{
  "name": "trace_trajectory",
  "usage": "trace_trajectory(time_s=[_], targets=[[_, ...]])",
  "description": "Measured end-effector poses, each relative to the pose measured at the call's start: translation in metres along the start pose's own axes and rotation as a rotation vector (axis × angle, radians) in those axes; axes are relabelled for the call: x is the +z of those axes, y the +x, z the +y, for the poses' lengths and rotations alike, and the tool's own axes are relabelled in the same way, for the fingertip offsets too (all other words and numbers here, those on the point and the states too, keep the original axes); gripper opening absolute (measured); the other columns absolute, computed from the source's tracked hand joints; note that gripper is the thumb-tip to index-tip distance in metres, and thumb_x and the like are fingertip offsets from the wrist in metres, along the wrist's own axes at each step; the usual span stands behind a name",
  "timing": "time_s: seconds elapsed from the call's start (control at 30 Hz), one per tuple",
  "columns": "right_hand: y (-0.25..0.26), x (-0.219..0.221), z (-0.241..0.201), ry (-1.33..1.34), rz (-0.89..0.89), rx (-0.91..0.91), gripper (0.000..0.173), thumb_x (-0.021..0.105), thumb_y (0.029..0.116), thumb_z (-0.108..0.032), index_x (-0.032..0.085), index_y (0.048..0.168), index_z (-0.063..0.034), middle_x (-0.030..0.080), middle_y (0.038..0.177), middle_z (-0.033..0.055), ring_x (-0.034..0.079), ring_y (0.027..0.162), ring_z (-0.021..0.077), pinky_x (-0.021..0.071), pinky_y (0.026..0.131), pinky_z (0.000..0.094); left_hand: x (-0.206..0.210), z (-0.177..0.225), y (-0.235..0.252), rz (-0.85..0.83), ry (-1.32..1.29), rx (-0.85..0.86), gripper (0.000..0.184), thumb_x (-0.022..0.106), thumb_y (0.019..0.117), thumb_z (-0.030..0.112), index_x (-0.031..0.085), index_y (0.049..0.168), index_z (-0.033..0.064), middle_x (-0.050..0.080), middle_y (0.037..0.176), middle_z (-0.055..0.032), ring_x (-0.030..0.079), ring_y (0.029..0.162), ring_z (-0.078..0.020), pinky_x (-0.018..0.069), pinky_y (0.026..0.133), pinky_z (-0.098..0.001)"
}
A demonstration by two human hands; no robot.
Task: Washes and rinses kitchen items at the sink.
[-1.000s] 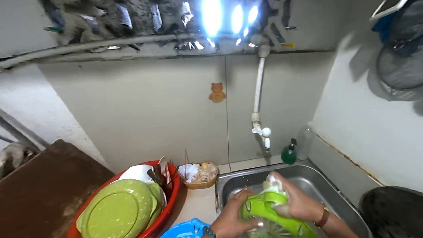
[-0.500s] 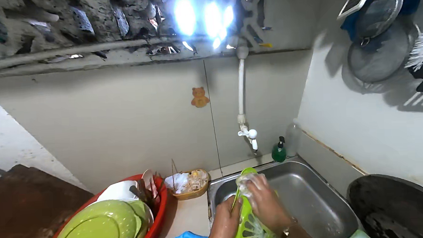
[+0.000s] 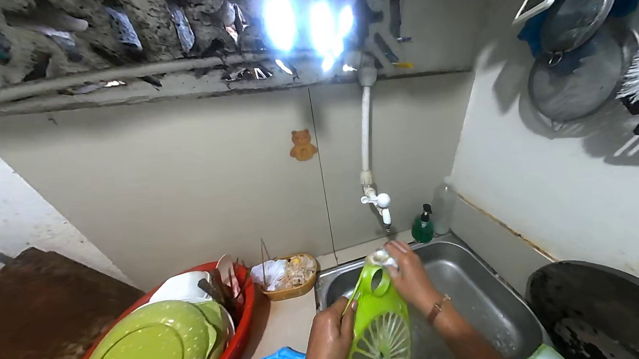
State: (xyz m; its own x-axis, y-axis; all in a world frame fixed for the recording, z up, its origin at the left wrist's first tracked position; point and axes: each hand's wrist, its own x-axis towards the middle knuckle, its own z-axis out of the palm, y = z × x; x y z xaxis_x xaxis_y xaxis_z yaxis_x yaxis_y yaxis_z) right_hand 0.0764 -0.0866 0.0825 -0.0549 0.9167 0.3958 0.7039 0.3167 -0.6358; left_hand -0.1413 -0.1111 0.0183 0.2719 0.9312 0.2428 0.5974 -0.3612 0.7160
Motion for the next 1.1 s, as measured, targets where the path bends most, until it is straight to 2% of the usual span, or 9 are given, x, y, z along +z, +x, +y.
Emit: trace_trajectory(time_s=[0.13,0.23,0.37,0.43,0.53,0.7,0.87,1.0,1.1], targets=[[-0.022,0.019,0.010,0.061,0.144,0.229,0.040,0.061,0.0899,0.003,0.061,0.129,0.0105,0.061,0.133,0.0292,0.057,0.128,0.0415,0.0450,0.111,0.0490,0.001,0.014,0.001,0.199,-0.186,-0.040,0.033,0.051,0.1047,0.027,0.069,0.089,0.0034,0.059,0.061,-0.0009,0.057,0.052,-0.0083,0.0520,0.054,-0.0277],[-0.041,0.033,-0.009,-0.011,0.110,0.274,0.041,0.062,0.0868,0.003,0.063,0.127,0.0092,0.063,0.130,0.0277,0.056,0.125,0.0457,0.0459,0.107,0.0524,0.012,0.016,0.001,0.209,-0.218,-0.088,0.034,0.050,0.1056,0.027,0.069,0.092,0.0032,0.062,0.064,-0.0020,0.060,0.054,-0.0100,0.0538,0.056,-0.0299],[-0.071,0.061,-0.060,-0.021,0.036,0.164,0.043,0.067,0.0893,-0.010,0.063,0.129,0.0069,0.064,0.128,0.0285,0.060,0.122,0.0457,0.0508,0.103,0.0540,0.024,0.021,-0.003,0.184,-0.405,-0.219,0.053,0.029,0.1103,0.027,0.066,0.118,-0.0101,0.070,0.104,-0.0215,0.069,0.101,-0.0265,0.0531,0.097,-0.0459],[-0.080,0.073,-0.058,-0.065,0.075,-0.022,0.034,0.068,0.0874,-0.006,0.069,0.120,0.0046,0.068,0.119,0.0242,0.064,0.116,0.0429,0.0546,0.097,0.0525,0.020,0.020,0.003,0.241,-0.459,-0.271,0.066,0.019,0.1116,0.036,0.066,0.117,-0.0096,0.070,0.101,-0.0203,0.068,0.100,-0.0244,0.0532,0.095,-0.0453],[-0.068,0.074,-0.009,-0.138,0.174,-0.291,0.022,0.069,0.0828,0.001,0.077,0.103,-0.0032,0.075,0.111,0.0141,0.068,0.112,0.0394,0.0576,0.093,0.0510,0.010,0.016,0.000,0.274,-0.449,-0.280,0.048,0.035,0.1111,0.026,0.070,0.098,-0.0041,0.067,0.079,-0.0089,0.067,0.075,-0.0148,0.0565,0.076,-0.0376],[-0.061,0.043,0.053,0.125,0.147,0.210,0.039,0.057,0.0908,0.006,0.061,0.129,0.0135,0.064,0.130,0.0302,0.059,0.125,0.0431,0.0448,0.111,0.0492,-0.022,0.022,-0.010,0.337,-0.540,-0.274,0.025,0.057,0.1028,0.017,0.072,0.089,0.0012,0.067,0.067,-0.0009,0.063,0.057,-0.0075,0.0560,0.057,-0.0267],[-0.105,0.071,0.042,0.228,0.336,0.426,0.040,0.061,0.0914,0.001,0.058,0.129,0.0142,0.067,0.120,0.0315,0.067,0.112,0.0405,0.0526,0.100,0.0504,-0.032,0.019,0.013,0.587,-0.649,-0.396,0.034,0.054,0.1072,0.021,0.068,0.082,0.0019,0.062,0.062,0.0001,0.059,0.052,-0.0062,0.0513,0.051,-0.0228],[-0.121,0.082,0.003,0.281,0.352,0.577,0.038,0.061,0.0929,0.002,0.057,0.129,0.0116,0.068,0.115,0.0280,0.068,0.107,0.0376,0.0541,0.096,0.0506,-0.004,0.018,0.023,0.744,-0.803,-0.586,0.043,0.046,0.1104,0.032,0.066,0.097,-0.0026,0.062,0.071,-0.0052,0.061,0.059,-0.0097,0.0539,0.057,-0.0274],[-0.137,0.098,-0.024,0.267,0.304,0.387,0.038,0.063,0.0866,0.006,0.060,0.124,0.0150,0.062,0.123,0.0334,0.065,0.113,0.0432,0.0540,0.099,0.0520,0.019,0.019,0.022,0.699,-0.913,-0.672,0.053,0.032,0.1129,0.039,0.060,0.118,-0.0053,0.062,0.091,-0.0139,0.064,0.076,-0.0177,0.0563,0.070,-0.0368]])
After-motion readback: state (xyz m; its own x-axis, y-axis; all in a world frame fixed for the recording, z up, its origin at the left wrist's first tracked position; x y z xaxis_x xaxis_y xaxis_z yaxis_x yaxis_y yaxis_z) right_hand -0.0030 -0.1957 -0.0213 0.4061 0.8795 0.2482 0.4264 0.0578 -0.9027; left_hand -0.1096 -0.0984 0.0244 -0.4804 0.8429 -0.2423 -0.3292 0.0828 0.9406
